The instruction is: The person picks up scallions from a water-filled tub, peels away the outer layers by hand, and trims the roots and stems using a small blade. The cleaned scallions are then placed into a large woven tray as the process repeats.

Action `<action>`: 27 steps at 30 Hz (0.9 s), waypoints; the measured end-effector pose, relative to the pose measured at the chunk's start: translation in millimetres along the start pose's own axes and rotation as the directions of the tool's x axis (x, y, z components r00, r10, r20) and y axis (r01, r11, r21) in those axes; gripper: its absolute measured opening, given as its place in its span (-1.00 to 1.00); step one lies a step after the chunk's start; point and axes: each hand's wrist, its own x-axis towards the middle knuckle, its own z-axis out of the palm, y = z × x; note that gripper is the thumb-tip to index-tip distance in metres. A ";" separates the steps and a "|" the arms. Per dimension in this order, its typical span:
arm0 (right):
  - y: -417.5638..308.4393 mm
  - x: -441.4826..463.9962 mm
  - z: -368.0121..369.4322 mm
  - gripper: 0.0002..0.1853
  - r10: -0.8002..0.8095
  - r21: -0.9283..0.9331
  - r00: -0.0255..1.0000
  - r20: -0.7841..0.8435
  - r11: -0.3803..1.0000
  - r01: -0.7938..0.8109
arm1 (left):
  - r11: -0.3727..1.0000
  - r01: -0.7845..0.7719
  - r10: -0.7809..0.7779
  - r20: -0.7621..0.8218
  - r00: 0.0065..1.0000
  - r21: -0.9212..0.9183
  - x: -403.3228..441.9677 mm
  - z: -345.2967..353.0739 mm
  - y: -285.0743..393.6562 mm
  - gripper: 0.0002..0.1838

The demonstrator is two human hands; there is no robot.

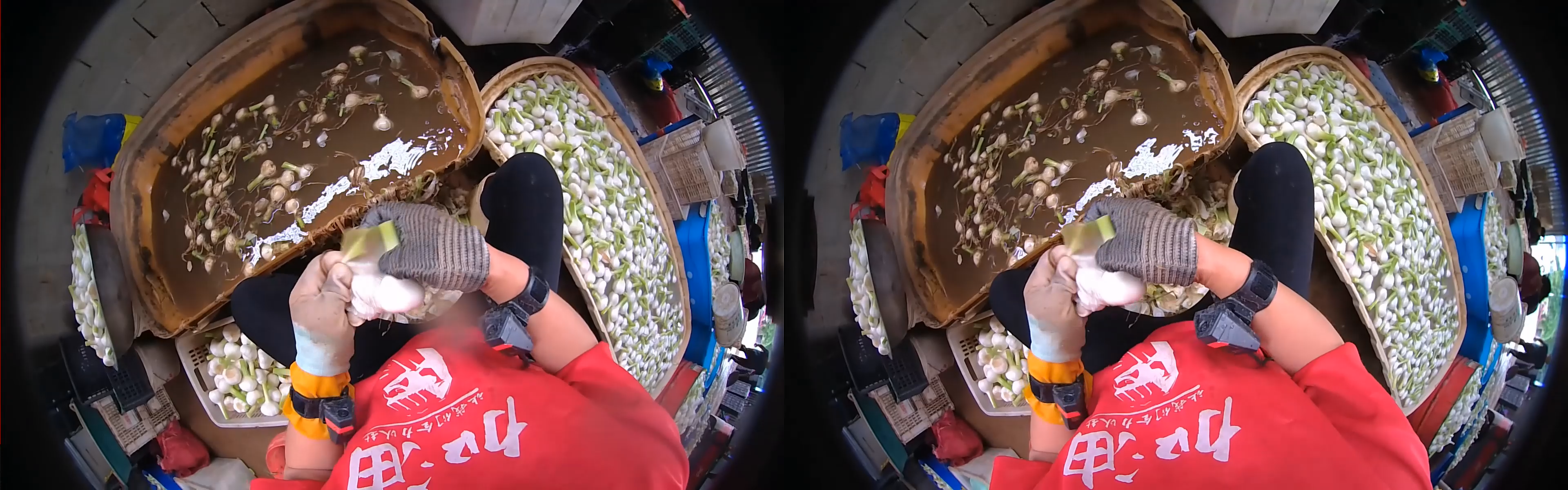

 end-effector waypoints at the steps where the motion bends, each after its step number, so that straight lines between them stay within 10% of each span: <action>1: 0.2 -0.7 -0.9 -0.70 0.060 -0.005 0.995 -0.079 0.998 -0.061 | 0.999 -0.049 0.049 0.031 0.998 -0.010 0.1 -5.9 3.4 -0.84; 2: 0.4 -1.8 -2.0 -0.73 0.120 -0.005 0.980 -0.159 0.992 -0.123 | 0.990 -0.063 0.072 0.071 0.995 -0.125 1.0 -12.3 6.3 -0.79; 6: 10.5 -10.9 -22.4 -0.88 0.086 0.231 0.808 -0.582 0.971 0.063 | 0.833 -0.364 0.389 0.027 0.921 0.416 10.2 -25.1 6.1 -0.63; 8: 8.7 -13.3 -58.9 -0.86 -0.340 -0.347 0.544 -0.767 0.933 0.094 | 0.988 -0.149 0.147 -0.052 0.988 -0.044 10.1 -18.5 10.0 -0.66; 10: 19.0 -14.8 -102.1 -0.84 -0.546 -0.588 0.223 -0.808 0.772 -0.242 | 0.909 -0.015 -0.070 0.187 0.980 0.417 21.6 -25.2 4.1 -0.69; 11: 11.1 -13.3 -104.8 -0.82 -0.538 -0.570 0.191 -0.821 0.756 -0.321 | 0.571 -0.409 0.141 0.406 0.903 0.712 25.7 -16.6 2.0 -0.65; 12: 3.4 -12.9 -107.3 -0.79 -0.531 -0.546 0.158 -0.832 0.736 -0.401 | 0.417 -0.463 0.110 0.463 0.880 0.782 29.8 -14.9 -13.5 -0.62; 15: 8.1 -8.6 -81.8 -0.81 -0.082 -0.083 0.505 -0.859 0.996 0.021 | 0.598 -0.309 -0.078 0.437 0.896 0.739 51.8 -21.2 -30.5 -0.67; 16: 12.3 -14.2 -75.3 -0.78 0.009 -0.205 0.682 -0.732 0.951 -0.233 | 0.724 -0.122 -0.190 0.366 0.911 0.679 64.4 -23.7 -24.9 -0.68; 17: 34.5 -18.1 -71.2 -0.74 -0.110 -0.372 0.846 -0.521 0.922 -0.109 | 0.744 -0.051 -0.199 0.293 0.935 0.666 75.0 -25.4 -12.8 -0.72; 18: 53.4 -19.1 -58.5 -0.71 -0.078 -0.361 0.917 -0.391 0.930 -0.075 | 0.626 -0.309 0.024 0.378 0.926 0.716 96.8 -44.9 -15.9 -0.74; 19: 70.4 -21.9 -43.4 -0.71 0.029 -0.204 0.943 -0.331 0.974 -0.102 | 0.588 -0.082 -0.148 0.207 0.967 0.804 118.9 -55.7 0.1 -0.73; 22: 90.5 -29.3 -14.6 -0.76 0.179 -0.321 0.939 -0.293 0.907 -0.273 | 0.266 -0.181 -0.151 0.226 0.962 0.947 194.2 -138.6 -3.2 -0.65; 24: 103.8 -34.3 -12.1 -0.77 0.141 -0.419 0.981 -0.135 0.889 -0.185 | 0.034 0.028 -0.537 -0.006 0.844 0.999 231.1 -167.0 -0.4 -0.57; 27: 99.1 -26.2 -8.3 -0.72 0.300 -0.191 0.940 -0.161 0.925 -0.328 | -0.025 -0.042 -0.689 0.013 0.724 0.999 274.7 -246.8 -65.1 -0.48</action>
